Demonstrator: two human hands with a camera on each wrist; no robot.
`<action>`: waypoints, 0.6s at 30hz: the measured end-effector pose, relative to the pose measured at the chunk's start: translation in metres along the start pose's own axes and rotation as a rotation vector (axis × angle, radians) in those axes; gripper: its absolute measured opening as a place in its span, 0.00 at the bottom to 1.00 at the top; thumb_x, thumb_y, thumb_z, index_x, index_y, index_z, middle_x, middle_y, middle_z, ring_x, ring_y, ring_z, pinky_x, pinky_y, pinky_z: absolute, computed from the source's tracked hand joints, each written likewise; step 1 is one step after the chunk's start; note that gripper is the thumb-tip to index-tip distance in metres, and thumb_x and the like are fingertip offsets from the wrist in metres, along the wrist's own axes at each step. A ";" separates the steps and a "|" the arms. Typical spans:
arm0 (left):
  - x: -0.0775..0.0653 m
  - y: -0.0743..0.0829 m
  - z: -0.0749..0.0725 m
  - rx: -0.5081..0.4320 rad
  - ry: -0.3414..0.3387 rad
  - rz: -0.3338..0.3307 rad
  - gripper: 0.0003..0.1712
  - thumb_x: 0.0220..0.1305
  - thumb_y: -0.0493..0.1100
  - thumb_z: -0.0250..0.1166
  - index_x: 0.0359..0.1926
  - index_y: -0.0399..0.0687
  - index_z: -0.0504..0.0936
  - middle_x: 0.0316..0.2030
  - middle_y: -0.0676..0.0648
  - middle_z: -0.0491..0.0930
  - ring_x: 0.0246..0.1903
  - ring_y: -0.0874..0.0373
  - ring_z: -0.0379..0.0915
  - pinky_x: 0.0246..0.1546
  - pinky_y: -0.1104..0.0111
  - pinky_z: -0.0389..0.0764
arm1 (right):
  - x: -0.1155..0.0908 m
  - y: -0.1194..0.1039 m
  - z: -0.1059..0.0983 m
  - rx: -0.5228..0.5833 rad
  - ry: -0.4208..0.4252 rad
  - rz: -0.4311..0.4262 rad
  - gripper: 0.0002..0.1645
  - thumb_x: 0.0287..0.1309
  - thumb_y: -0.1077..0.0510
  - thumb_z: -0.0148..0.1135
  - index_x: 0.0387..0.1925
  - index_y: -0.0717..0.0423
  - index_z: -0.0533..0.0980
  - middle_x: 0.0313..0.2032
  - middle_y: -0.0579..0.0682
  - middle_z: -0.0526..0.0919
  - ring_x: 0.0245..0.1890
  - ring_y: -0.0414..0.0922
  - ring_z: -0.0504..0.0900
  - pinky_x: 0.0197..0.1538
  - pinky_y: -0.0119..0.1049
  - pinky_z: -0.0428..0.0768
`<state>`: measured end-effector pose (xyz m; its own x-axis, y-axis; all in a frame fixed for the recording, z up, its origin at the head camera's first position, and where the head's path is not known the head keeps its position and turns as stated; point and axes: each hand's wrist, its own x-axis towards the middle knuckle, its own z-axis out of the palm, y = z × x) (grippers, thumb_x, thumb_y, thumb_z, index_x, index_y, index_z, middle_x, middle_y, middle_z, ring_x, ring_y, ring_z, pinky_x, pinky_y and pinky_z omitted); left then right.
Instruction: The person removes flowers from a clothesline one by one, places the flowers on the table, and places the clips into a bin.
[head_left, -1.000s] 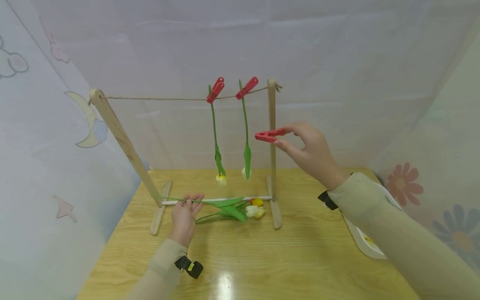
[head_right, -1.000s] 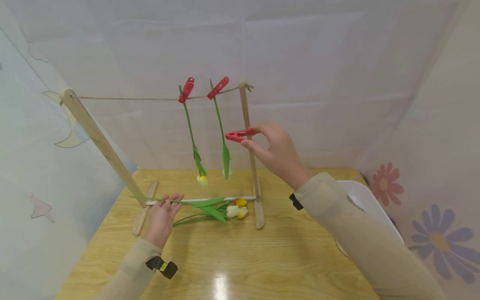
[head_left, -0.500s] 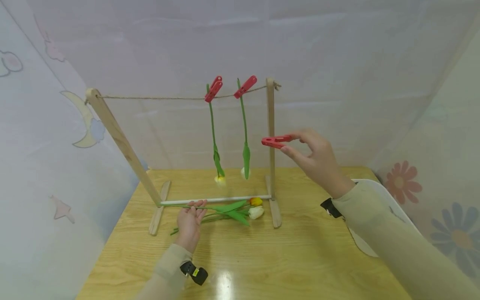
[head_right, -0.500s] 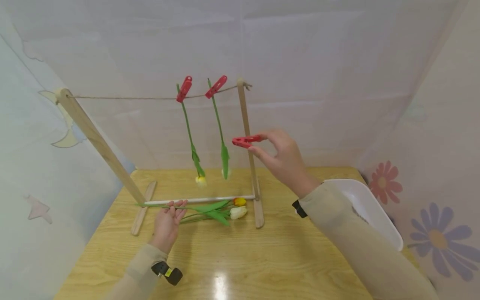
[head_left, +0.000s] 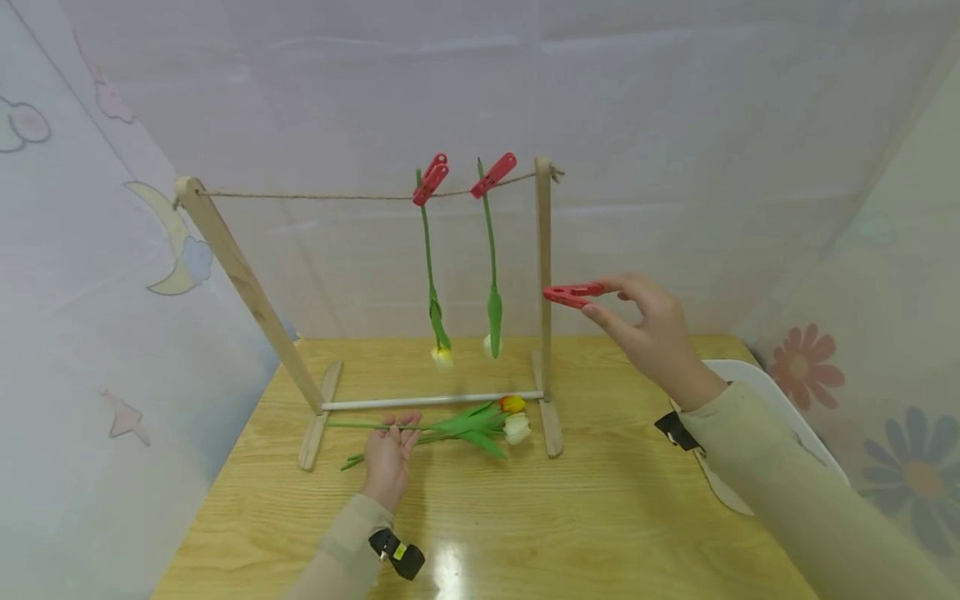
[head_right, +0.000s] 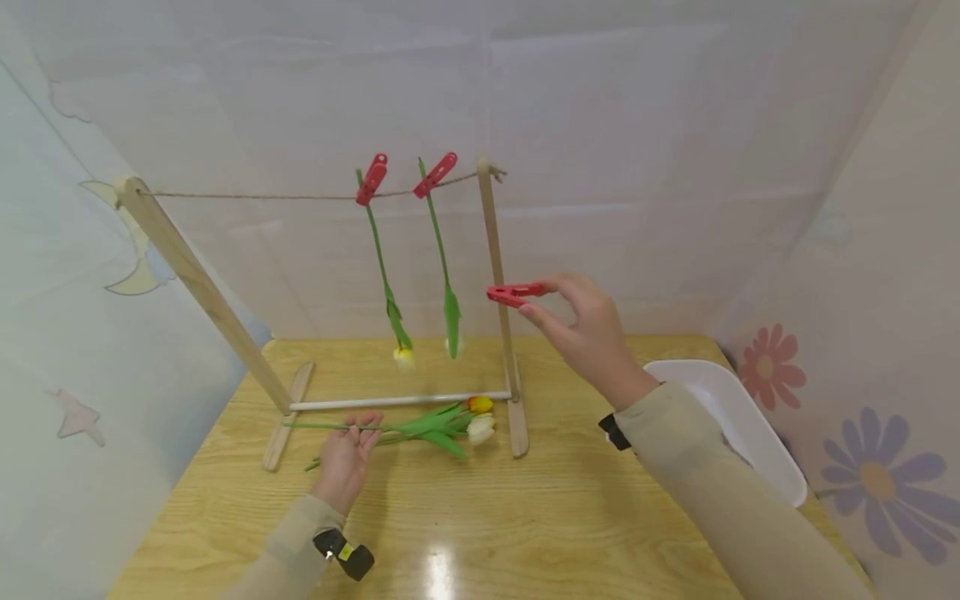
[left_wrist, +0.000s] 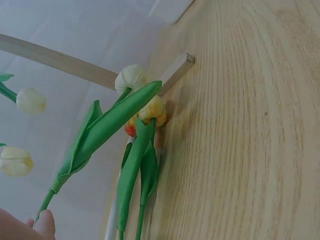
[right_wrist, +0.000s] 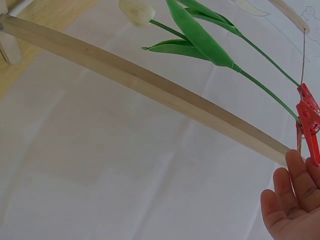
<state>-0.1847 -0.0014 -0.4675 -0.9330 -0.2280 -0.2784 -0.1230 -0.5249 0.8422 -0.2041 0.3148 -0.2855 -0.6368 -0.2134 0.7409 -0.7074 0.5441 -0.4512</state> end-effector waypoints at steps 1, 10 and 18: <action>0.000 -0.001 0.000 -0.008 -0.007 -0.004 0.08 0.76 0.30 0.31 0.40 0.45 0.51 0.47 0.41 0.71 0.66 0.35 0.57 0.68 0.56 0.61 | -0.002 0.001 -0.001 -0.001 0.001 0.013 0.18 0.54 0.64 0.70 0.46 0.70 0.79 0.42 0.63 0.82 0.43 0.56 0.77 0.47 0.35 0.72; 0.005 -0.011 0.002 -0.052 0.001 -0.013 0.08 0.76 0.31 0.30 0.52 0.39 0.51 0.50 0.38 0.69 0.67 0.33 0.54 0.68 0.55 0.60 | -0.017 0.005 -0.011 -0.018 -0.011 0.123 0.16 0.54 0.70 0.68 0.46 0.69 0.78 0.45 0.63 0.81 0.44 0.44 0.74 0.45 0.27 0.70; 0.004 -0.019 0.004 -0.067 0.001 -0.018 0.10 0.77 0.31 0.29 0.55 0.36 0.49 0.51 0.37 0.67 0.67 0.33 0.53 0.69 0.56 0.59 | -0.034 0.010 -0.021 -0.020 -0.004 0.220 0.16 0.58 0.66 0.67 0.48 0.67 0.78 0.47 0.62 0.81 0.45 0.35 0.71 0.49 0.27 0.67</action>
<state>-0.1878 0.0108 -0.4826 -0.9304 -0.2191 -0.2937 -0.1166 -0.5830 0.8041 -0.1833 0.3448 -0.3048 -0.7765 -0.0913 0.6235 -0.5452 0.5935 -0.5920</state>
